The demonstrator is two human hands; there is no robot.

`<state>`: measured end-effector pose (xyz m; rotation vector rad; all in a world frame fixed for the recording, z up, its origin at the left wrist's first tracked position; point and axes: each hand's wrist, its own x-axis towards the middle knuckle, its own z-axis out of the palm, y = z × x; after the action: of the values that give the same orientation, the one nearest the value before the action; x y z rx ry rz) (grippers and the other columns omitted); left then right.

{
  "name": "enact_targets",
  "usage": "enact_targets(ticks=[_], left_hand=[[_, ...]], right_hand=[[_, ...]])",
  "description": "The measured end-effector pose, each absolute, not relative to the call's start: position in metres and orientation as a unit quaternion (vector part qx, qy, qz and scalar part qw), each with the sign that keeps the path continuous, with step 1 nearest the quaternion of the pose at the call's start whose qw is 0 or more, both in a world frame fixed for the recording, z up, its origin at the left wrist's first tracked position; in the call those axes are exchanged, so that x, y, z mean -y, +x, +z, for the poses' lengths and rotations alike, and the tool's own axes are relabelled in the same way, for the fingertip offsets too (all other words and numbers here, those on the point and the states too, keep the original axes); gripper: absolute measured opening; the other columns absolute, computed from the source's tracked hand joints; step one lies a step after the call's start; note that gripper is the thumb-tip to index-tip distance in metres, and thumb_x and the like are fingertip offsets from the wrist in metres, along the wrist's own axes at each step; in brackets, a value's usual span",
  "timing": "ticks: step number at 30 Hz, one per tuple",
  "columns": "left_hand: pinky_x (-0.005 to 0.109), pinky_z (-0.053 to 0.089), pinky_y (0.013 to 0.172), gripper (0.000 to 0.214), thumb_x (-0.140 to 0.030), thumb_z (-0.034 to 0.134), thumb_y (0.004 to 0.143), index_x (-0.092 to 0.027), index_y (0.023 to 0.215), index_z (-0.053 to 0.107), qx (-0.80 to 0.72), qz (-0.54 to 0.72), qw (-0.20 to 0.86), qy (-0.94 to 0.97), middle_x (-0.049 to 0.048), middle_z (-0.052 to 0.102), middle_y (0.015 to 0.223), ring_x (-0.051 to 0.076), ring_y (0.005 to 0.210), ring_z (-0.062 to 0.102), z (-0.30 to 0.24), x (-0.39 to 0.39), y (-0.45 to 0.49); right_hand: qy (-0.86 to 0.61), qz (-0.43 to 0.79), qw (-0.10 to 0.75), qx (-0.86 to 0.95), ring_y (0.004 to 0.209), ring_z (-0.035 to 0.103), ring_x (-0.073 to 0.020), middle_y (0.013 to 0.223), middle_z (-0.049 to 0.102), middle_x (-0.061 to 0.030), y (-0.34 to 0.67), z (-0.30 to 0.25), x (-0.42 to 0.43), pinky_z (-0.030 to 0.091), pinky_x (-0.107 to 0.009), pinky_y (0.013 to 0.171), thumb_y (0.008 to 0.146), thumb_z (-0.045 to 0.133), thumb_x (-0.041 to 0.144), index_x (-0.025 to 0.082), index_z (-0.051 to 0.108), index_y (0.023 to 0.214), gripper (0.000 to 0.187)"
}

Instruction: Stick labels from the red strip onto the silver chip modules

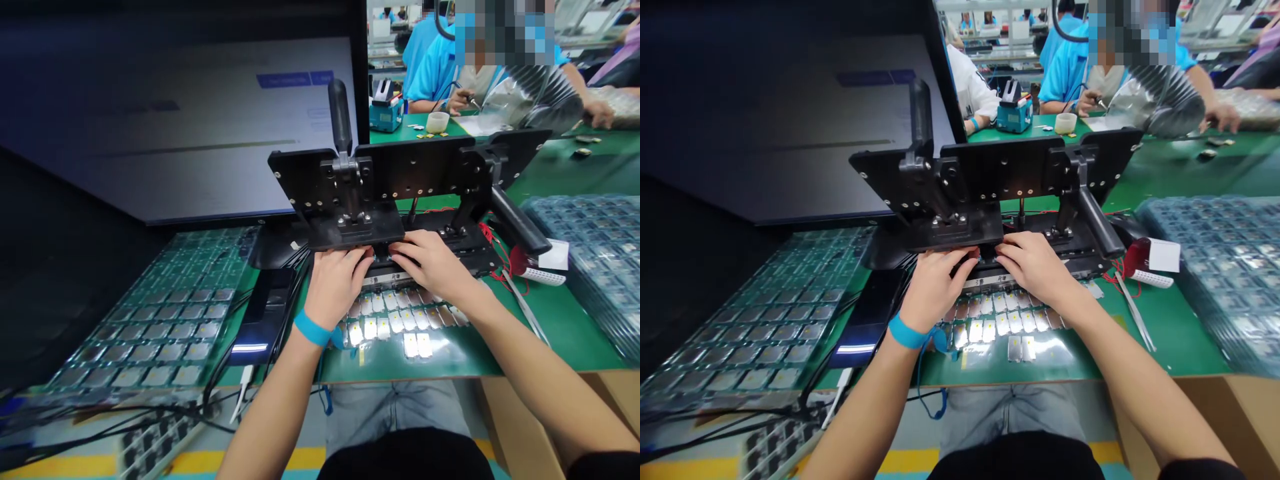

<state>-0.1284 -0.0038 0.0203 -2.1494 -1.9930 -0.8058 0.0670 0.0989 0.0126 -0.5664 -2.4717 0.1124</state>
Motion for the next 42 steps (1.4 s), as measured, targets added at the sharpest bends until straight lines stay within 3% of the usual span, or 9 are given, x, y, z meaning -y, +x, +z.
enact_targets(ticks=[8,19,37,39,42], left_hand=[[0.047,0.045,0.101,0.028,-0.033,0.050,0.102,-0.027,0.118,0.071,0.666,-0.265,0.036,-0.696,0.0051,0.076,0.115,0.027,0.112,0.068,0.022,0.003,-0.126],[0.049,0.044,0.101,0.026,-0.031,0.052,0.101,-0.028,0.114,0.074,0.651,-0.274,0.023,-0.707,0.0036,0.074,0.122,0.028,0.118,0.066,0.018,0.005,-0.129],[0.045,0.045,0.100,0.023,-0.033,0.052,0.101,-0.026,0.110,0.072,0.666,-0.268,0.027,-0.696,0.0024,0.076,0.118,0.027,0.114,0.067,0.019,0.001,-0.129],[0.046,0.045,0.101,0.024,-0.033,0.052,0.100,-0.025,0.114,0.071,0.658,-0.263,0.026,-0.705,0.0042,0.075,0.119,0.028,0.115,0.065,0.026,0.005,-0.130],[0.049,0.044,0.102,0.028,-0.032,0.052,0.100,-0.022,0.122,0.067,0.646,-0.251,0.036,-0.720,0.0074,0.069,0.131,0.030,0.121,0.060,0.034,0.021,-0.128]], right_hand=[[-0.208,0.050,0.314,0.925,0.106,0.066,-0.0259,0.118,0.072,-0.0117,0.066,0.014,-0.096,0.051,-0.044,0.091,0.100,0.054,0.026,0.016,0.071,0.112,0.023],[-0.223,0.059,0.273,0.934,0.105,0.065,-0.0261,0.114,0.073,-0.0110,0.064,0.017,-0.096,0.049,-0.044,0.091,0.101,0.053,0.026,0.016,0.073,0.112,0.025],[-0.243,0.116,0.254,0.929,0.103,0.069,-0.0255,0.108,0.075,-0.0109,0.059,0.023,-0.098,0.053,-0.044,0.095,0.098,0.057,0.023,0.015,0.073,0.105,0.019],[-0.247,0.129,0.267,0.923,0.109,0.068,-0.0254,0.115,0.073,-0.0120,0.063,0.024,-0.096,0.053,-0.045,0.100,0.097,0.057,0.022,0.013,0.069,0.113,0.022],[-0.260,0.121,0.292,0.912,0.134,0.054,-0.0277,0.143,0.057,-0.0146,0.081,0.021,-0.080,0.046,-0.050,0.113,0.097,0.057,0.024,0.015,0.059,0.131,0.036]])
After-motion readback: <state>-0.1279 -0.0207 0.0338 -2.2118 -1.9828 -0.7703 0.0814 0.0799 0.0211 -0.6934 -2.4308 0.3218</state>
